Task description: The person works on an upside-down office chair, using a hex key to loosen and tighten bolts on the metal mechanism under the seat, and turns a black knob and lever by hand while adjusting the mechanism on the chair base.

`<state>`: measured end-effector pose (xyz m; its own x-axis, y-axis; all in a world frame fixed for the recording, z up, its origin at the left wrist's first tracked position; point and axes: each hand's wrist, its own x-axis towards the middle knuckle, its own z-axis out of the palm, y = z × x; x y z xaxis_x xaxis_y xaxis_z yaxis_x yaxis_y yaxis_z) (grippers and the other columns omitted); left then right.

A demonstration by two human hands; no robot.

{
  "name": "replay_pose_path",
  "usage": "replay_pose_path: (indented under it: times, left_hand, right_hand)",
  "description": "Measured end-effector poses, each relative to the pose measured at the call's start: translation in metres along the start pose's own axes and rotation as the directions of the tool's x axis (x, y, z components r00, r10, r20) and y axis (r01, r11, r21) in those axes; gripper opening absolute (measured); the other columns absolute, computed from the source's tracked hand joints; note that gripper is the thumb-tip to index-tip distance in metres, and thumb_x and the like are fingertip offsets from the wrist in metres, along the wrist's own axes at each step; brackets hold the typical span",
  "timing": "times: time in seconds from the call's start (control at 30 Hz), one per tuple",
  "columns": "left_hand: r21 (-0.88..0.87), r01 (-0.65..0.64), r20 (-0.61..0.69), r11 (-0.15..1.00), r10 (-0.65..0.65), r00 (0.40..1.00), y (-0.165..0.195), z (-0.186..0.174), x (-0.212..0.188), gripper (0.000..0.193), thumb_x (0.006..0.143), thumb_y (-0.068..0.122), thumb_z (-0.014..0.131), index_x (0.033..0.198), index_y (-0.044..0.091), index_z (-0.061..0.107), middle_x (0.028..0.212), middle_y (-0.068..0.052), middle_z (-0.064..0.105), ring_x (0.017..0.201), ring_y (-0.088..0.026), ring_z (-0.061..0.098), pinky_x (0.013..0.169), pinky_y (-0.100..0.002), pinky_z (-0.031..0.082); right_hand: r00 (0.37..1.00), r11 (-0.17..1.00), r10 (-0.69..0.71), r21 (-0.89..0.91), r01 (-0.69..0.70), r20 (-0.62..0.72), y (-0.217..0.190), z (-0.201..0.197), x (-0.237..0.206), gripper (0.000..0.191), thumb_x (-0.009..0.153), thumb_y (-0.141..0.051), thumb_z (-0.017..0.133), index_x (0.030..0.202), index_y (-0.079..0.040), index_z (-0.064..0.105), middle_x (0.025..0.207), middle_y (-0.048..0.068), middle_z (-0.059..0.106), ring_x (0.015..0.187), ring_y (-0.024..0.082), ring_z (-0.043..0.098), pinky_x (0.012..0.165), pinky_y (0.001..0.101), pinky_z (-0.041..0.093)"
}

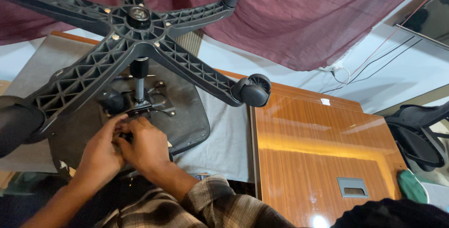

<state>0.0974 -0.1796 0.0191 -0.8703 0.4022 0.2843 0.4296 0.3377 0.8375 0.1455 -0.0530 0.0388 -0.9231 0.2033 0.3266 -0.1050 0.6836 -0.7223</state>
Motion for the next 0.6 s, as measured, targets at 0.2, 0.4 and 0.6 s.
replay_pose_path:
  times: [0.2,0.4,0.6]
  left_hand:
    - [0.206,0.297,0.038,0.932,-0.311,0.95,-0.005,-0.006,0.002,0.074,0.078,0.003,0.07,0.148,0.021,0.053,0.112,-0.017,0.076,0.102,-0.036,0.074,0.086,-0.044,0.057]
    - [0.149,0.107,0.069,0.983,-0.119,0.991,-0.025,-0.006,-0.006,0.083,0.075,-0.001,0.068,0.154,0.015,0.047,0.114,-0.02,0.074,0.103,-0.038,0.072,0.084,-0.043,0.056]
    - [0.128,0.188,-0.043,0.974,-0.184,0.982,-0.026,-0.008,-0.011,0.064,0.081,0.001,0.067,0.144,0.014,0.057,0.117,-0.017,0.076,0.102,-0.032,0.077,0.086,-0.039,0.057]
  right_hand:
    - [1.0,0.993,0.026,0.116,-0.026,0.003,-0.003,0.001,-0.002,0.026,0.087,-0.024,0.075,0.109,-0.009,0.07,0.108,0.015,0.068,0.097,0.037,0.068,0.083,0.0458,0.056]
    - [1.0,0.998,0.023,0.052,-0.023,-0.011,-0.001,0.009,0.004,0.024,0.086,-0.025,0.075,0.104,-0.009,0.07,0.105,0.014,0.07,0.095,0.037,0.07,0.08,0.0465,0.056]
    - [0.989,0.988,0.149,-0.04,-0.148,0.023,-0.006,0.014,-0.001,0.034,0.081,-0.025,0.079,0.101,-0.003,0.064,0.103,0.017,0.067,0.091,0.04,0.068,0.076,0.0491,0.053]
